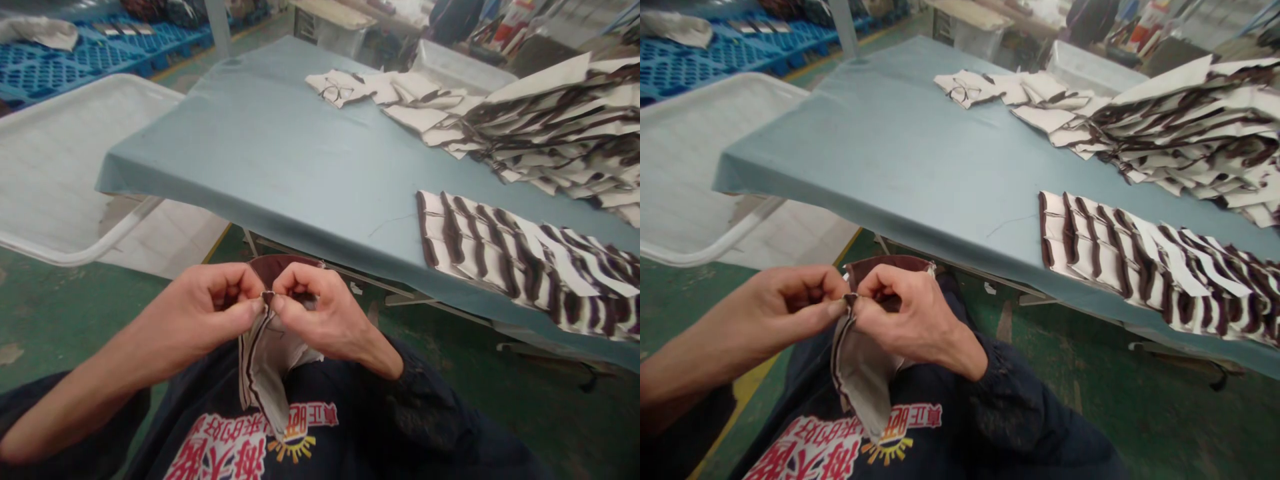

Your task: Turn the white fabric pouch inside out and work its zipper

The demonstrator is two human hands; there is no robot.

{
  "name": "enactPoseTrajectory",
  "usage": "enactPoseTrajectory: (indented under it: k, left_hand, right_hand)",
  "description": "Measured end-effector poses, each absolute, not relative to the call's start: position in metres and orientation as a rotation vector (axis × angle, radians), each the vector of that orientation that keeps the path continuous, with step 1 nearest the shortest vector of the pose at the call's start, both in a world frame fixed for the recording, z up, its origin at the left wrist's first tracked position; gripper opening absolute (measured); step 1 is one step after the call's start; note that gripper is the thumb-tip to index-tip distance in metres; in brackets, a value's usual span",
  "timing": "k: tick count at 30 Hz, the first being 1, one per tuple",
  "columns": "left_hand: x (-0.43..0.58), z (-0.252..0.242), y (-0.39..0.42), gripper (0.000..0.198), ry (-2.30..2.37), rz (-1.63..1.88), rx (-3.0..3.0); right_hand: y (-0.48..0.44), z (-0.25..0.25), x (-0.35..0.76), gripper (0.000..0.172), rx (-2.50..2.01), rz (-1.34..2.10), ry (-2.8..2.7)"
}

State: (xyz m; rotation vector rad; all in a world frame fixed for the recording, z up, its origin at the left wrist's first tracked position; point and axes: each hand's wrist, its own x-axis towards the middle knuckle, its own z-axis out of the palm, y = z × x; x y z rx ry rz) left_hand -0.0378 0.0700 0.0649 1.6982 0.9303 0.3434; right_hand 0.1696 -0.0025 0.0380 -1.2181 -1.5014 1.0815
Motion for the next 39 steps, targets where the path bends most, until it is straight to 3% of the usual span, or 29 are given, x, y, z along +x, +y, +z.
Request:
enactPoseTrajectory:
  k: [6, 12, 17, 21, 31, 39]
  left_hand:
    - [-0.047, 0.054, 0.08, 0.041, 0.853, 0.234, 1.589]
    - [-0.063, 0.043, 0.079, 0.017, 0.86, 0.552, 1.937]
    - [-0.063, 0.049, 0.08, 0.027, 0.645, 0.523, 2.108]
    - [-0.049, 0.06, 0.084, 0.013, 0.557, 0.6, 2.176]
    - [-0.058, 0.052, 0.097, 0.025, 0.474, 0.504, 2.216]
    - [-0.071, 0.057, 0.088, 0.034, 0.523, 0.463, 2.133]
  right_hand:
    - [0.007, 0.03, 0.168, 0.032, -1.078, 1.373, -1.344]
    - [0.005, 0.033, 0.167, 0.019, -1.101, 1.239, -1.444]
    - [0.003, 0.037, 0.173, 0.008, -1.074, 1.122, -1.58]
    - [0.003, 0.037, 0.175, 0.011, -1.098, 1.059, -1.608]
    - [0.009, 0.036, 0.163, 0.015, -1.243, 1.004, -1.655]
    - [0.016, 0.038, 0.16, 0.024, -1.207, 1.155, -1.609]
